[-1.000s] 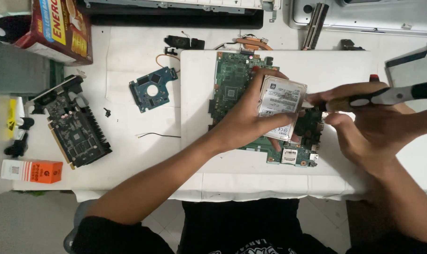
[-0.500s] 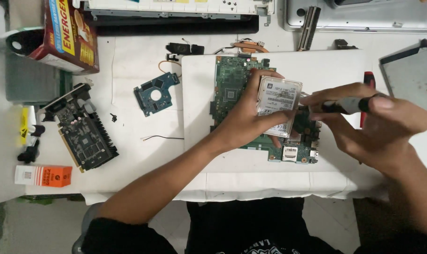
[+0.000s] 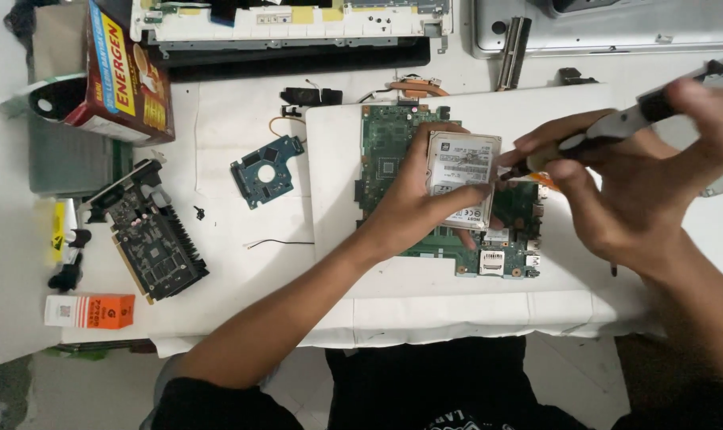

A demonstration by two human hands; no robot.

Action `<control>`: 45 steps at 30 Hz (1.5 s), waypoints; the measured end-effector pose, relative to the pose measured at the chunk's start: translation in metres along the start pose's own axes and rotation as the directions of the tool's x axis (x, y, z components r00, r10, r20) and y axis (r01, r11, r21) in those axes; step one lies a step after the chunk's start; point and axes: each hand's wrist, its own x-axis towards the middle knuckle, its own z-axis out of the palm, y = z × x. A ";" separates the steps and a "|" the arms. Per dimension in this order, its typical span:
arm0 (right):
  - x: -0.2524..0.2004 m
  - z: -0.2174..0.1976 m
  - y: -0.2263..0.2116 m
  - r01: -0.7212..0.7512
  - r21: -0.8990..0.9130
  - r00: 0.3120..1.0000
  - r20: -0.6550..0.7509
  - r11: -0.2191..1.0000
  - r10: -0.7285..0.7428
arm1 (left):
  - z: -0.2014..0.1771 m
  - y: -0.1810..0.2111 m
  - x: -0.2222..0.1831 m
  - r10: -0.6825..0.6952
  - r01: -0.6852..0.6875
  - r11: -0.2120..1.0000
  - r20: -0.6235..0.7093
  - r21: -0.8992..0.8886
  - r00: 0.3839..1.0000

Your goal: Removing a hard drive from a laptop motherboard by unscrewing the mounting screws and detaching the connector.

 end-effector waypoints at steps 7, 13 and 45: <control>-0.025 0.000 0.034 -0.058 0.171 0.982 -0.170 0.984 0.087 | 0.000 0.006 0.001 -0.095 0.096 0.990 0.017 -0.106 0.995; -0.051 -0.002 0.061 -0.083 0.267 0.975 -0.176 0.960 0.133 | 0.002 0.007 -0.002 -0.094 0.096 0.991 0.026 -0.094 0.995; -0.039 0.005 0.048 0.079 0.059 0.959 -0.276 0.995 -0.059 | -0.006 -0.009 0.001 0.166 -0.150 0.898 -0.002 0.413 0.986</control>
